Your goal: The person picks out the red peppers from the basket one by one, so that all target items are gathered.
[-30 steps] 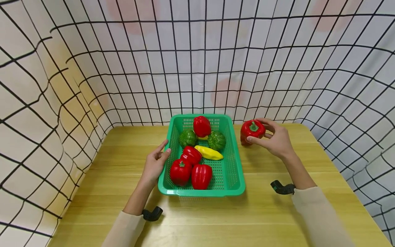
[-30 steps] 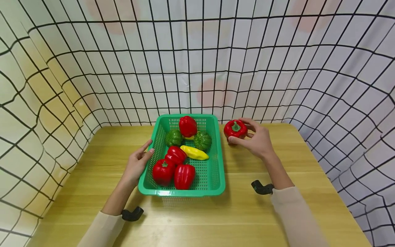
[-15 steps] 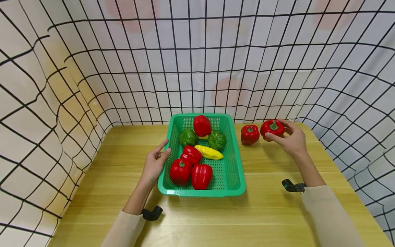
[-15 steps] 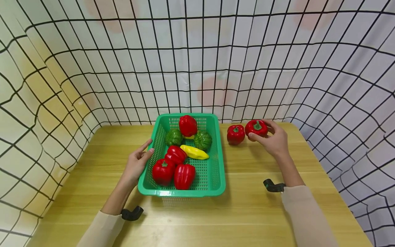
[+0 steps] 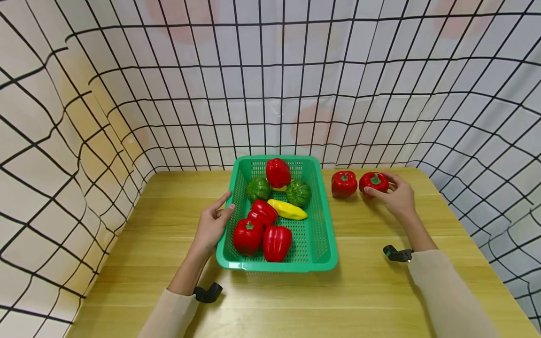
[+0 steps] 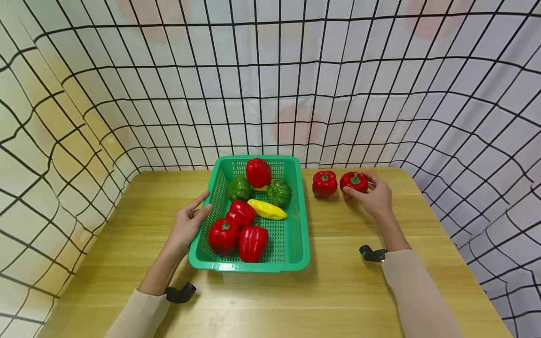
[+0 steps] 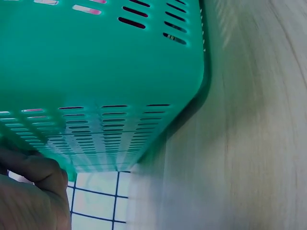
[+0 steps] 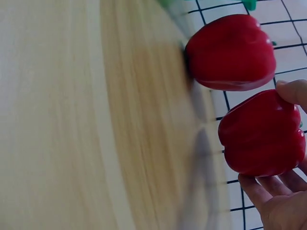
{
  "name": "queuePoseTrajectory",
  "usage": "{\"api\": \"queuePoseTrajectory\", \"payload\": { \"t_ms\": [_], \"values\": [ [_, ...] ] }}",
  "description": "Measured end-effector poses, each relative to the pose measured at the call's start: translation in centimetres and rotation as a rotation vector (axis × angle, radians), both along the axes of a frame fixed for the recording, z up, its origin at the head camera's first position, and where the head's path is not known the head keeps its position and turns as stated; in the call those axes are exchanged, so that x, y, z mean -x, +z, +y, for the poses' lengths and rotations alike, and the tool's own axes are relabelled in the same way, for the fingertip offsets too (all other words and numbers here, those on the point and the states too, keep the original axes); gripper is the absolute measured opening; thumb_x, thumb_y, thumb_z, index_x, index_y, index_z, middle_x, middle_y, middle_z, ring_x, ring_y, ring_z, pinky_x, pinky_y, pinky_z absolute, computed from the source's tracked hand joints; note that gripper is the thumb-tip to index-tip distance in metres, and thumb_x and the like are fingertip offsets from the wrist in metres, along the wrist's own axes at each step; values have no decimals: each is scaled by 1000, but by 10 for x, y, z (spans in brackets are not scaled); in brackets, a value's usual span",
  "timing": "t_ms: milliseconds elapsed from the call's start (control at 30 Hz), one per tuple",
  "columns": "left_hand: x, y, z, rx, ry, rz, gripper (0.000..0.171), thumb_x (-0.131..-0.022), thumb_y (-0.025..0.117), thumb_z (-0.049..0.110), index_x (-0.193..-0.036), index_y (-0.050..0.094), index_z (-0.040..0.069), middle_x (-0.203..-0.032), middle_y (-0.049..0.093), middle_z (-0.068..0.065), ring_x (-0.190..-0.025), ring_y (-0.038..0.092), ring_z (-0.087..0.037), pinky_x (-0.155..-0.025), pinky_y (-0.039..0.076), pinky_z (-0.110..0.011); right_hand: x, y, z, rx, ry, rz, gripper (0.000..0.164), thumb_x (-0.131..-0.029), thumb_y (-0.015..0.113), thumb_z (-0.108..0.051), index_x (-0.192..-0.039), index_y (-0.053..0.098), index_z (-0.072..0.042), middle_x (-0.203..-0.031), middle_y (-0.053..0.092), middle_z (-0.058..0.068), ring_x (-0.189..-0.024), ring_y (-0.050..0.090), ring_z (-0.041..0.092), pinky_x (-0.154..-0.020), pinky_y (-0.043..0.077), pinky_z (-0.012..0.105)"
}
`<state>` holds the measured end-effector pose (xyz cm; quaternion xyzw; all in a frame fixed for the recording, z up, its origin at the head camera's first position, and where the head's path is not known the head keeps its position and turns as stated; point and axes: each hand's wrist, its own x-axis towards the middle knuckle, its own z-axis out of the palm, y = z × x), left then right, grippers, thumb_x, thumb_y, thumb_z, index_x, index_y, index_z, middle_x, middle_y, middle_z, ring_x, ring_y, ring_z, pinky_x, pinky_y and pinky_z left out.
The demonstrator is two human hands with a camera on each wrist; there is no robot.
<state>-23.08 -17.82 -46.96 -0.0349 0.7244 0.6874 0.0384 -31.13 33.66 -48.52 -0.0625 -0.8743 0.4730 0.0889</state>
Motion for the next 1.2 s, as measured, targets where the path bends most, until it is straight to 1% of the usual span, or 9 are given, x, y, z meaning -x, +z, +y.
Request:
{"api": "queuePoseTrajectory", "payload": {
  "t_ms": [100, 300, 367, 500, 667, 967, 1033, 1100, 1200],
  "values": [
    [-1, 0, 0, -12, -1, -1, 47, -103, 65, 36, -149, 54, 38, -63, 53, 2, -49, 53, -11, -52, 55, -27, 3, -6, -1, 18, 0, -9, 90, -88, 81, -46, -157, 40, -5, -160, 41, 22, -146, 41, 47, -117, 37, 60],
    [-2, -1, 0, -26, -6, 4, 47, -103, 64, 38, -149, 54, 38, -63, 52, 2, -48, 53, -11, -51, 55, -27, 7, -14, -3, 25, 6, -20, 92, -88, 81, -47, -158, 38, -4, -160, 40, 22, -145, 42, 46, -118, 38, 58],
    [-2, -1, 1, -27, -7, 4, 48, -103, 64, 38, -150, 54, 37, -64, 53, 2, -49, 54, -11, -52, 56, -27, 7, -17, -4, 35, 12, -28, 92, -88, 80, -47, -158, 38, -5, -161, 40, 22, -146, 42, 45, -117, 38, 57],
    [-2, 0, 1, -28, -9, 0, 48, -103, 64, 37, -150, 53, 37, -68, 58, -1, -54, 60, -12, -56, 59, -29, 8, -19, -5, 56, 38, -40, 93, -89, 79, -49, -160, 36, -7, -163, 37, 20, -147, 40, 44, -117, 37, 56],
    [-3, 1, 1, -30, -1, -1, 47, -103, 64, 37, -149, 54, 38, -70, 61, -4, -56, 62, -13, -56, 59, -30, 9, -19, -4, 51, 76, -54, 95, -91, 77, -50, -162, 31, -6, -165, 32, 21, -149, 36, 46, -118, 36, 58],
    [-5, 2, 2, -38, -3, 0, 47, -104, 63, 36, -150, 53, 38, -70, 61, -4, -55, 61, -14, -55, 58, -29, 8, -19, -2, 28, 101, -79, 101, -92, 75, -52, -165, 22, -7, -168, 25, 22, -149, 34, 50, -118, 34, 60],
    [-5, 2, 2, -44, -5, -1, 47, -104, 63, 36, -150, 53, 37, -73, 64, -7, -57, 64, -14, -57, 59, -30, 7, -18, -2, 17, 95, -74, 101, -92, 74, -53, -165, 21, -7, -168, 26, 23, -149, 35, 49, -117, 35, 59],
    [-5, 2, 2, -50, -8, -3, 48, -104, 64, 36, -150, 53, 37, -72, 64, -6, -57, 64, -14, -57, 59, -30, 5, -16, -1, 18, 79, -56, 100, -92, 74, -52, -165, 22, -6, -166, 29, 23, -148, 37, 46, -117, 36, 58],
    [-4, 2, 1, -52, -9, -6, 48, -103, 64, 37, -150, 53, 37, -67, 59, -2, -53, 59, -12, -55, 57, -28, 0, -10, 1, 19, 46, -13, 97, -93, 74, -50, -164, 25, -5, -165, 33, 21, -149, 38, 42, -117, 38, 57]
  ]
}}
